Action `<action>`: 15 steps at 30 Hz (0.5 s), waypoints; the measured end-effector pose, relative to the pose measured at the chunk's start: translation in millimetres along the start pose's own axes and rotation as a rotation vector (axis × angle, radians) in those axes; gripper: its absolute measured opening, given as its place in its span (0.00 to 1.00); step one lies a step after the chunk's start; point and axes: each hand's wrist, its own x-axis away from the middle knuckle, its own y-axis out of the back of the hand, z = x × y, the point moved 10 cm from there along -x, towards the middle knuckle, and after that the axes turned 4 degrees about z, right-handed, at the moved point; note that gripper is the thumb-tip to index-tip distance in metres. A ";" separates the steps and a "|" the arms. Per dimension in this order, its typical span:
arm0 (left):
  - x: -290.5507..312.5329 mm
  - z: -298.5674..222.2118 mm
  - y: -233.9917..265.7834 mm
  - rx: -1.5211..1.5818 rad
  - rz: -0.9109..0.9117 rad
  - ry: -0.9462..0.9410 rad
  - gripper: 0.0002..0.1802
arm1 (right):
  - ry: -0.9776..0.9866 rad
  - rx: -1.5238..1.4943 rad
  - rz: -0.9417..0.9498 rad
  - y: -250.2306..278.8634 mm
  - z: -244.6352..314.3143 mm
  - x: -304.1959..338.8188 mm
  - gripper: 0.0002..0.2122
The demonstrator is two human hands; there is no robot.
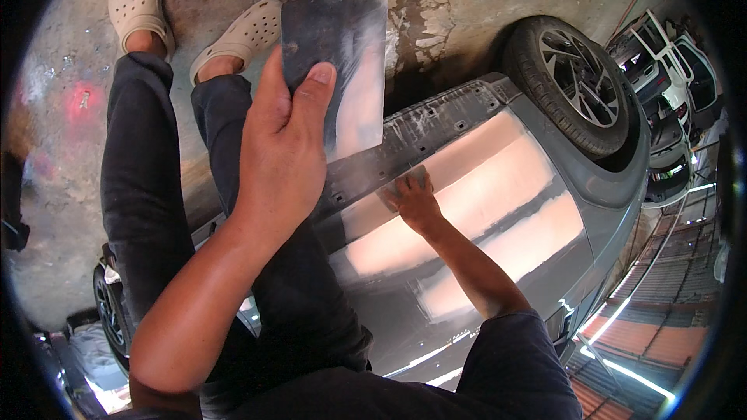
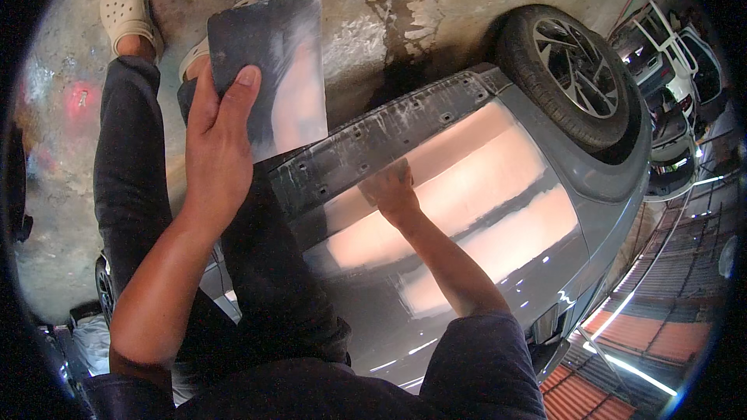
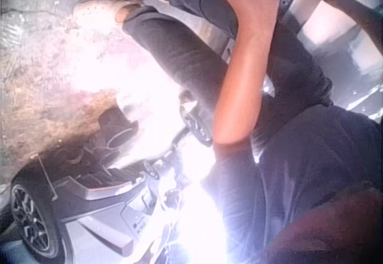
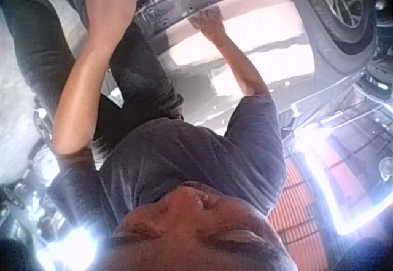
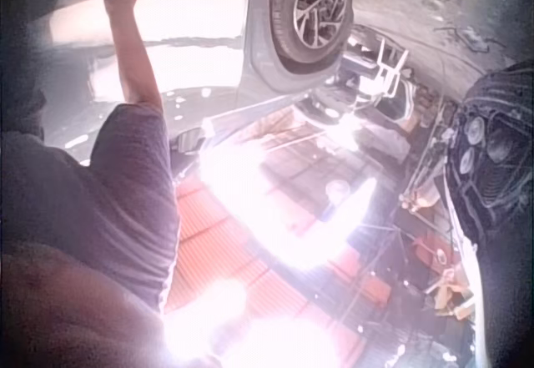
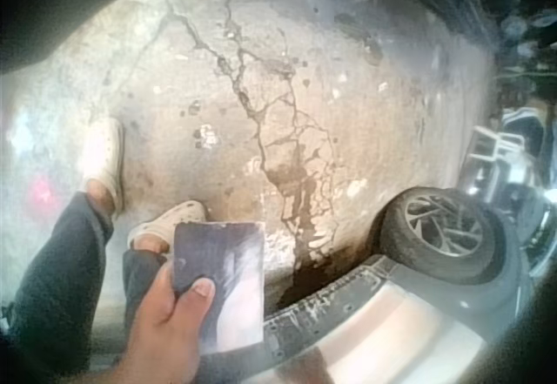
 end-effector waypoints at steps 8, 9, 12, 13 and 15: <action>-0.6 -0.9 2.3 -0.046 -0.025 -0.001 0.14 | -0.017 -0.075 0.010 -7.7 -9.8 -6.3 0.24; -1.1 -0.7 3.4 -0.031 -0.029 -0.009 0.14 | 0.001 -0.083 0.013 -9.7 -10.2 -3.8 0.23; -2.8 3.4 7.2 0.002 -0.032 -0.025 0.14 | 0.033 -0.092 0.102 -5.4 -13.2 4.3 0.19; -3.1 2.8 6.9 -0.001 -0.025 -0.027 0.14 | 0.033 -0.091 0.181 -1.7 -15.1 3.0 0.18; -4.2 2.2 7.3 0.001 -0.036 -0.016 0.14 | 0.031 -0.065 0.259 8.4 -16.9 1.0 0.17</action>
